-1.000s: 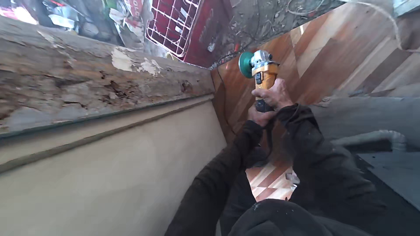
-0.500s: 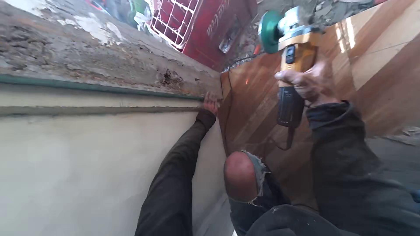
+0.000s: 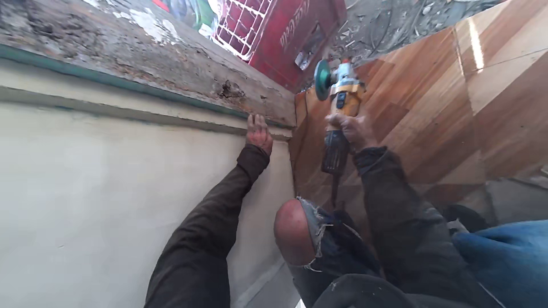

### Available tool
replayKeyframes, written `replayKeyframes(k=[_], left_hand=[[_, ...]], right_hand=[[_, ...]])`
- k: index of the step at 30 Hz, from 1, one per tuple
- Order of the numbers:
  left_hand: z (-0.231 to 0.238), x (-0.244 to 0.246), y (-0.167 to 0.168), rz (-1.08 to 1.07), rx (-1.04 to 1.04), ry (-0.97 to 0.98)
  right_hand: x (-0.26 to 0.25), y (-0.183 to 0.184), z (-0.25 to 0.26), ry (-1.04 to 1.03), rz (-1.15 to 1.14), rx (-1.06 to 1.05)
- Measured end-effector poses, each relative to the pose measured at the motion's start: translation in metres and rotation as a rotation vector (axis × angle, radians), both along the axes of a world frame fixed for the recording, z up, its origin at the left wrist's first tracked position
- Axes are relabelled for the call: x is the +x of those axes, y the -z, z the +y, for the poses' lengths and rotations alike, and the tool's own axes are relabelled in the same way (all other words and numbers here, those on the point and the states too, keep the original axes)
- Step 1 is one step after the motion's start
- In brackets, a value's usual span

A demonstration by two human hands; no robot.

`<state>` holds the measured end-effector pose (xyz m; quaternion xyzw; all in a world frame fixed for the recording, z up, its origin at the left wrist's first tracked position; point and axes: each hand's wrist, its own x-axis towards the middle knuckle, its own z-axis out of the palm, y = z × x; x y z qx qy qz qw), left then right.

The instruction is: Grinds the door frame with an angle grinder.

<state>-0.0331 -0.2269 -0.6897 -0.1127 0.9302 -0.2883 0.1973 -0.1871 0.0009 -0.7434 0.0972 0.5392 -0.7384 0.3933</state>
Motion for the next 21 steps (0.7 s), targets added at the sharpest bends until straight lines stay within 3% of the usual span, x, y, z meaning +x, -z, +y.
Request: replayKeyframes(k=[3, 6, 8, 10, 13, 17, 21], left_hand=[[0.062, -0.01, -0.026, -0.142, 0.333, -0.491], [0.097, 0.005, -0.012, 0.221, 1.017, -0.947], [0.112, 0.01, -0.006, 0.342, 1.268, -1.253], [0.116, 0.015, -0.001, 0.363, 1.311, -1.368], [0.125, 0.018, 0.009, 0.367, 1.19, -1.41], [0.116, 0.025, 0.035, 0.453, 1.089, -1.407], [0.114, 0.025, 0.038, 0.481, 1.078, -1.399]], right_hand=[[0.024, 0.012, -0.025, -0.098, -0.077, -0.037], [0.047, 0.025, -0.05, -0.187, -0.083, -0.054], [0.059, 0.033, -0.063, -0.25, -0.06, -0.04], [0.066, 0.038, -0.071, -0.337, -0.039, 0.004], [0.077, 0.047, -0.083, -0.402, -0.025, 0.058], [0.088, 0.058, -0.09, -0.448, -0.033, 0.065], [0.09, 0.059, -0.095, -0.474, -0.024, 0.092]])
